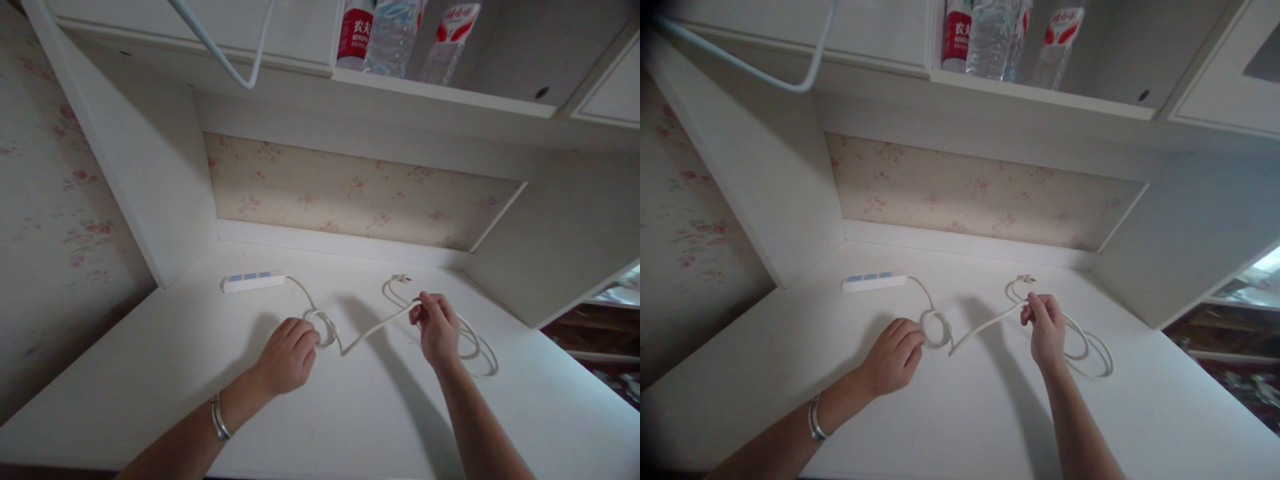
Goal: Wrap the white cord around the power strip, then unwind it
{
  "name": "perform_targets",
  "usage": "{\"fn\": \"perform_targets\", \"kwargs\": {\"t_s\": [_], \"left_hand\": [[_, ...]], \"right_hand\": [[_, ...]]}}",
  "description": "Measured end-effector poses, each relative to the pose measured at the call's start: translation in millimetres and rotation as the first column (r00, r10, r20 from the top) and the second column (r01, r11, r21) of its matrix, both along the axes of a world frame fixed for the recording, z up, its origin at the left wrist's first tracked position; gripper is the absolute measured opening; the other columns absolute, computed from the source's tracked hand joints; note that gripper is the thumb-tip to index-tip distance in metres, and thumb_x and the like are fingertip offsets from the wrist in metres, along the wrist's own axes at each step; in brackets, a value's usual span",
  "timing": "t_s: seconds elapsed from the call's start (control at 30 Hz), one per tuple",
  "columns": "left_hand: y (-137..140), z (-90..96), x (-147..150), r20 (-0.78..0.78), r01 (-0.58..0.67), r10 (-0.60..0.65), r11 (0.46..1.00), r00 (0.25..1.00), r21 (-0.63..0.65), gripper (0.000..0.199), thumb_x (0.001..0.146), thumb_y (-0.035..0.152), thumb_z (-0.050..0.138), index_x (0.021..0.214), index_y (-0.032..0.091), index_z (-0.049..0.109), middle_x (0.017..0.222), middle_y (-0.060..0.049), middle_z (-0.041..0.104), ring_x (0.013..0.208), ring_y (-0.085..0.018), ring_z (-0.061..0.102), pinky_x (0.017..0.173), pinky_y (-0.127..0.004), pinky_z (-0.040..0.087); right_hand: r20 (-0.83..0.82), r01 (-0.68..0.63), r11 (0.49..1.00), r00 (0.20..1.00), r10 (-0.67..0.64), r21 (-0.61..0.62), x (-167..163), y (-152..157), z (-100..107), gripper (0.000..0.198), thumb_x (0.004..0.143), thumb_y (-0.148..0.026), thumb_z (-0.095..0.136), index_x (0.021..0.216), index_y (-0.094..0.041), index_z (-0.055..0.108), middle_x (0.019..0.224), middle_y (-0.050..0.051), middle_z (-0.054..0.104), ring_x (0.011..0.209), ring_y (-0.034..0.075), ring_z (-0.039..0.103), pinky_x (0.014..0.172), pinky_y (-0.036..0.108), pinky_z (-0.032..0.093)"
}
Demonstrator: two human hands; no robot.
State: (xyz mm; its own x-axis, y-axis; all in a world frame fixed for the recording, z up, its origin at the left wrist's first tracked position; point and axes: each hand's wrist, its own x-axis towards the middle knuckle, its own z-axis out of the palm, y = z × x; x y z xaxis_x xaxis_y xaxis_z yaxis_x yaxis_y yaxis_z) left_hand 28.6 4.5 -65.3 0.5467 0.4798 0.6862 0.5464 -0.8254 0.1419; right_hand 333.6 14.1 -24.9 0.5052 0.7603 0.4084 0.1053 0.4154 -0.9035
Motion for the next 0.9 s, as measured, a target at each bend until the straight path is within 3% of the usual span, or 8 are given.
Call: {"fn": "perform_targets", "kwargs": {"t_s": [0.07,0.13,0.3,0.43,0.53,0.63,0.8,0.9], "left_hand": [[4.9,3.7,1.2,-0.055,-0.041,0.032,0.984,0.998,-0.173,0.021,0.084,0.018,0.049,0.104,0.019,0.057,0.103,-0.008,0.06,0.098,-0.02,0.053,0.088,-0.037,0.044],[9.2,4.1,2.4,-0.127,-0.027,-0.006,0.965,0.992,-0.262,0.029,0.084,0.027,0.056,0.112,0.022,0.056,0.115,-0.006,0.057,0.108,-0.02,0.05,0.094,-0.037,0.042],[15.5,-4.6,6.2,-0.201,-0.037,-0.026,0.951,0.979,-0.306,0.024,0.085,0.033,0.057,0.107,0.026,0.061,0.119,-0.004,0.056,0.111,-0.02,0.051,0.096,-0.037,0.04],[19.3,-7.8,9.1,-0.22,-0.089,0.019,0.945,0.975,-0.316,0.017,0.09,0.029,0.049,0.095,0.022,0.064,0.107,-0.003,0.061,0.102,-0.018,0.055,0.094,-0.034,0.041],[22.2,-8.9,9.2,-0.232,-0.136,0.059,0.935,0.971,-0.327,0.019,0.092,0.027,0.045,0.092,0.02,0.063,0.1,-0.002,0.063,0.096,-0.016,0.057,0.089,-0.031,0.043],[23.9,-10.2,7.6,-0.229,-0.186,0.11,0.921,0.967,-0.343,0.02,0.093,0.025,0.043,0.091,0.021,0.063,0.096,-0.002,0.063,0.091,-0.016,0.059,0.085,-0.029,0.045],[25.8,-13.3,5.1,-0.135,-0.213,0.171,0.877,0.976,-0.431,0.015,0.089,0.023,0.048,0.095,0.022,0.062,0.097,-0.003,0.061,0.089,-0.015,0.059,0.081,-0.027,0.045],[33.2,-20.8,5.3,0.024,-0.177,0.228,0.815,0.973,-0.552,0.019,0.083,0.019,0.054,0.101,0.021,0.06,0.106,-0.005,0.057,0.077,-0.012,0.059,0.074,-0.025,0.046]], "right_hand": [[-0.058,0.045,0.999,0.997,-0.046,-0.022,15.2,0.9,-16.7,0.025,0.076,-0.036,0.062,0.064,-0.019,0.048,0.049,-0.006,0.045,0.044,0.009,0.042,0.043,0.021,0.032],[-0.04,0.095,0.994,0.994,-0.097,-0.052,26.7,2.2,-32.9,0.024,0.075,-0.034,0.061,0.062,-0.019,0.047,0.048,-0.006,0.044,0.044,0.009,0.041,0.044,0.021,0.031],[0.246,0.233,0.946,0.953,-0.176,-0.227,40.4,4.5,-58.4,0.026,0.076,-0.038,0.054,0.058,-0.02,0.046,0.048,-0.005,0.046,0.046,0.011,0.041,0.047,0.023,0.033],[0.518,0.383,0.847,0.842,-0.154,-0.37,47.3,5.1,-60.1,0.025,0.076,-0.04,0.049,0.063,-0.02,0.054,0.051,-0.002,0.052,0.05,0.015,0.047,0.05,0.026,0.034],[0.723,0.543,0.728,0.685,-0.094,-0.419,53.2,6.5,-59.2,0.024,0.077,-0.04,0.047,0.07,-0.02,0.058,0.062,0.003,0.062,0.061,0.02,0.055,0.055,0.027,0.036],[0.822,0.629,0.63,0.569,0.028,-0.457,56.6,8.4,-61.9,0.023,0.08,-0.037,0.045,0.086,-0.021,0.059,0.075,0.007,0.066,0.07,0.022,0.059,0.059,0.028,0.037],[0.851,0.655,0.571,0.498,0.165,-0.495,49.9,10.6,-66.4,0.037,0.089,-0.042,0.034,0.113,-0.02,0.053,0.089,0.011,0.068,0.082,0.026,0.064,0.067,0.033,0.043],[0.855,0.678,0.526,0.457,0.244,-0.513,41.2,11.3,-64.2,0.049,0.09,-0.052,0.028,0.119,-0.021,0.053,0.088,0.014,0.068,0.087,0.03,0.064,0.072,0.039,0.045]]}}
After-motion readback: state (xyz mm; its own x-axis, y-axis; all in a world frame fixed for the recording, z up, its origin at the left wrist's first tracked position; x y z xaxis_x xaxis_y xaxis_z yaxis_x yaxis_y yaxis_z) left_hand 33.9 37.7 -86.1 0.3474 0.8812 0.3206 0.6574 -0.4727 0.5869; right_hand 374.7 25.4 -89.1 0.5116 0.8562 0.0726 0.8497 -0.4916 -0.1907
